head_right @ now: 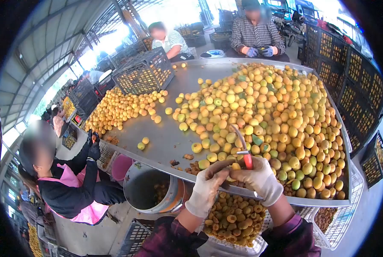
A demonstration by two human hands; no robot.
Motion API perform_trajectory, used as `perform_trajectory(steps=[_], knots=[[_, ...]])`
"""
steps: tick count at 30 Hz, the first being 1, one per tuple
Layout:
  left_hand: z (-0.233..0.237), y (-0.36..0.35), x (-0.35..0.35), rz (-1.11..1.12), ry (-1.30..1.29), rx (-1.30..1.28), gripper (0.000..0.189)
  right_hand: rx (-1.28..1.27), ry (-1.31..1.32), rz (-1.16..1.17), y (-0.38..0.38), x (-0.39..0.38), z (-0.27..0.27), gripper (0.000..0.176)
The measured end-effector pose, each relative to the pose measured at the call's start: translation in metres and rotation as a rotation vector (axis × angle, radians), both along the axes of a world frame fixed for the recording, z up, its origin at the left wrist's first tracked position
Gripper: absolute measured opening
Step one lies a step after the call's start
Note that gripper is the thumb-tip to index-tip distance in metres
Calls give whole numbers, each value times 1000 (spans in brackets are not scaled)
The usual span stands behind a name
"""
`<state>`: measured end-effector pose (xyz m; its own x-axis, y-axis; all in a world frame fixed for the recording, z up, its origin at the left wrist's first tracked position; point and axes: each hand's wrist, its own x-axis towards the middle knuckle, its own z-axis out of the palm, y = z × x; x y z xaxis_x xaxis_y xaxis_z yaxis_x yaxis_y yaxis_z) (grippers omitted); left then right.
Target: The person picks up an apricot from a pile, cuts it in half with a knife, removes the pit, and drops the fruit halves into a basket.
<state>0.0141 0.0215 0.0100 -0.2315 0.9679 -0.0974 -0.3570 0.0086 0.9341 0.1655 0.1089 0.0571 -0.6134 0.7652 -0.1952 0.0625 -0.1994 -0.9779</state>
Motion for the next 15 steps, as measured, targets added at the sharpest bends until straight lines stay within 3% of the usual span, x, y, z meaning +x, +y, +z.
perform_trajectory(steps=[1,4,7,11,13,15], knots=[[1,2,-1,-3,0,-2,39,-140,37,-25,3,2,2,27],[0,6,-4,-102,-184,35,45,-163,60,-46,7,5,-3,25],[-1,-1,-3,-184,-133,-24,50,-120,-23,-46,10,7,-21,25],[3,-5,-10,-196,-150,14,56,-239,75,-21,5,1,-20,28],[2,-6,-13,-205,-110,7,58,-370,291,-34,-4,-3,-3,34],[-3,-4,-13,-112,-58,33,59,-365,308,-39,-3,-2,-10,38]])
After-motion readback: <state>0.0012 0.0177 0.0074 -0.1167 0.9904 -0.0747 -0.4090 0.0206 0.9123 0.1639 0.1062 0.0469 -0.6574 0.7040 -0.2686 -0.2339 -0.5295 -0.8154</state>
